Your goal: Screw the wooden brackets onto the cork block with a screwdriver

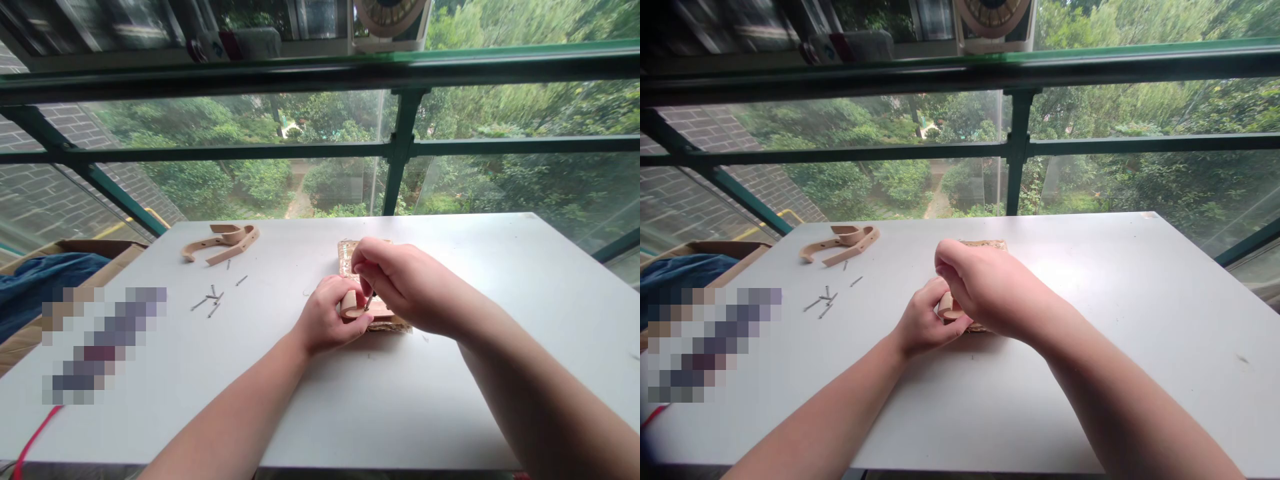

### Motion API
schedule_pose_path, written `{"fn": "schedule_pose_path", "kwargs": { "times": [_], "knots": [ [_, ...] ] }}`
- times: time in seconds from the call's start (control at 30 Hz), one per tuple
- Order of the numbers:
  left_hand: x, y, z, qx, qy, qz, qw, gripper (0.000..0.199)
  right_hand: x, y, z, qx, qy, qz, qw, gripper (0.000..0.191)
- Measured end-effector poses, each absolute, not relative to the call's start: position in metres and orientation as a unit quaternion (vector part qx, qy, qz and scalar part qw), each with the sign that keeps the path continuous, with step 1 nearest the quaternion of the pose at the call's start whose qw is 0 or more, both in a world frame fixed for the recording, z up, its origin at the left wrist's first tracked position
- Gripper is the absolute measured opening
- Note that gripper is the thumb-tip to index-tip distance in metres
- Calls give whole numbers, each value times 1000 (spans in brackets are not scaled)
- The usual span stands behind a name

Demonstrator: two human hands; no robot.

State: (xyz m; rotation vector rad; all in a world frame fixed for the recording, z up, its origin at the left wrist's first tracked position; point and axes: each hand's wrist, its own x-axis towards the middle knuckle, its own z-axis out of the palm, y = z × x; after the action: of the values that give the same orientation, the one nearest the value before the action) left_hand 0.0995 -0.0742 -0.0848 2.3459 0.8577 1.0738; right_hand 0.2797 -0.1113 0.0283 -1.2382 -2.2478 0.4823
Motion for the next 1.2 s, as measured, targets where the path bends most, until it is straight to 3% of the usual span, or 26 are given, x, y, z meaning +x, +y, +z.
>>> {"fn": "schedule_pose_path", "kwargs": {
  "times": [0.13,0.23,0.33,1.2],
  "knots": [
    [99,-74,-85,846,306,383,209,18,280,-111,30,-457,-821,205,273,17],
    [99,-73,-86,847,299,389,205,18,282,-115,33,-454,-823,213,268,7],
    [99,-73,-88,849,297,390,198,18,285,-120,35,-436,-837,225,244,16],
    [100,-75,-83,843,297,381,235,21,300,-123,48,-483,-842,161,179,7]
  ]
}}
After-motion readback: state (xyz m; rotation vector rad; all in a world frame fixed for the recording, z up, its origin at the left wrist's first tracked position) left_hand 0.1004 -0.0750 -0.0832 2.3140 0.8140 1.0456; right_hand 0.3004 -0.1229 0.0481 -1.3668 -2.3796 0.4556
